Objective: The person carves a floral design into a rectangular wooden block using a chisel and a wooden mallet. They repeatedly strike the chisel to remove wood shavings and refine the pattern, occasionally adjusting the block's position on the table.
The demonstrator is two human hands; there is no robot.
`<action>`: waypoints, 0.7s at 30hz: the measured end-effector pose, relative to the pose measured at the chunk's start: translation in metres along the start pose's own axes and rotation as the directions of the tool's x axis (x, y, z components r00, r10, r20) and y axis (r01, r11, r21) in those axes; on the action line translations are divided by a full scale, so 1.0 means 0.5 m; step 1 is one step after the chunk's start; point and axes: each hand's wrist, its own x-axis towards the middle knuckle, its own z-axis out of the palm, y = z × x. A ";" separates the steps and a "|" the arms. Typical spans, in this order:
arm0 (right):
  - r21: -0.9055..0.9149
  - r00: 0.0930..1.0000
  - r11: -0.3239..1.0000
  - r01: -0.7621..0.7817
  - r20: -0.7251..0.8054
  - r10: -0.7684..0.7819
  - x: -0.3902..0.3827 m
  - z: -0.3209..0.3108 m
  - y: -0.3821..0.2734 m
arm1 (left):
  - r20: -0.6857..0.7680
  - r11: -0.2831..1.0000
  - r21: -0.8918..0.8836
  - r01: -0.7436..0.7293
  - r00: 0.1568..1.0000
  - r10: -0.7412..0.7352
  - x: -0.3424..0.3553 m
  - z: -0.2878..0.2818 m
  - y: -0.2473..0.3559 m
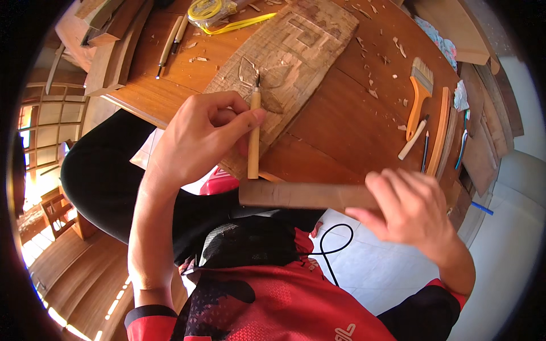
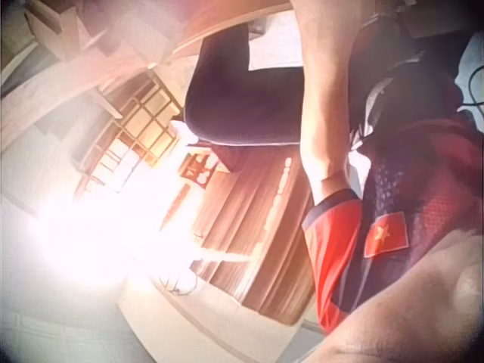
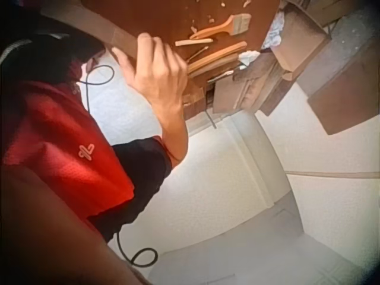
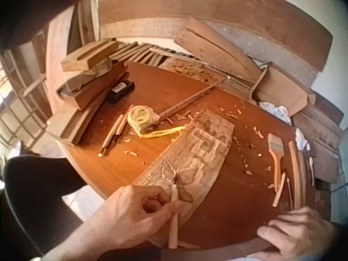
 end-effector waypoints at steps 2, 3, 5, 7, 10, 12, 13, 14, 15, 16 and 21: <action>0.085 0.994 0.991 0.100 0.025 -0.102 -0.011 -0.013 -0.019 | -0.007 0.999 0.041 -0.012 1.000 0.012 0.002 0.009 -0.005; 0.152 0.985 0.977 0.149 0.060 -0.159 -0.009 -0.016 -0.024 | -0.001 1.000 0.026 0.003 1.000 -0.003 0.000 0.008 -0.006; 0.051 0.998 0.998 0.025 0.048 -0.027 -0.013 0.004 -0.013 | 0.012 1.000 -0.004 0.026 1.000 -0.026 -0.004 0.003 -0.004; -0.053 0.999 0.997 -0.052 0.010 0.053 -0.005 0.006 0.000 | 0.016 1.000 -0.017 0.017 1.000 -0.016 -0.003 0.007 -0.004; 0.143 0.992 0.985 0.100 0.063 -0.110 -0.002 -0.015 -0.018 | -0.002 0.999 -0.023 0.043 0.999 -0.043 -0.003 0.003 0.000; 0.117 0.998 0.991 0.064 0.013 -0.066 -0.008 -0.006 -0.021 | 0.003 0.998 -0.032 0.055 0.998 -0.055 -0.003 0.005 0.007; 0.049 1.000 0.999 -0.013 0.004 0.013 -0.006 0.000 -0.014 | -0.001 0.997 -0.035 0.064 0.998 -0.064 -0.005 0.005 0.008; -0.018 0.996 0.996 -0.086 -0.013 0.086 -0.004 0.003 -0.004 | -0.010 0.997 -0.037 0.074 0.997 -0.075 -0.005 0.005 0.010; -0.091 0.998 0.994 -0.055 -0.026 0.053 -0.002 0.001 -0.001 | -0.017 0.997 -0.029 0.072 0.997 -0.072 -0.006 0.006 0.013; -0.015 0.999 1.000 -0.008 -0.032 0.007 -0.004 -0.002 -0.008 | -0.013 0.997 -0.031 0.065 0.998 -0.065 -0.005 0.008 0.013; 0.039 0.993 0.998 -0.059 -0.102 0.063 -0.001 -0.004 -0.006 | 0.036 0.990 -0.067 0.123 0.992 -0.121 -0.008 0.004 0.017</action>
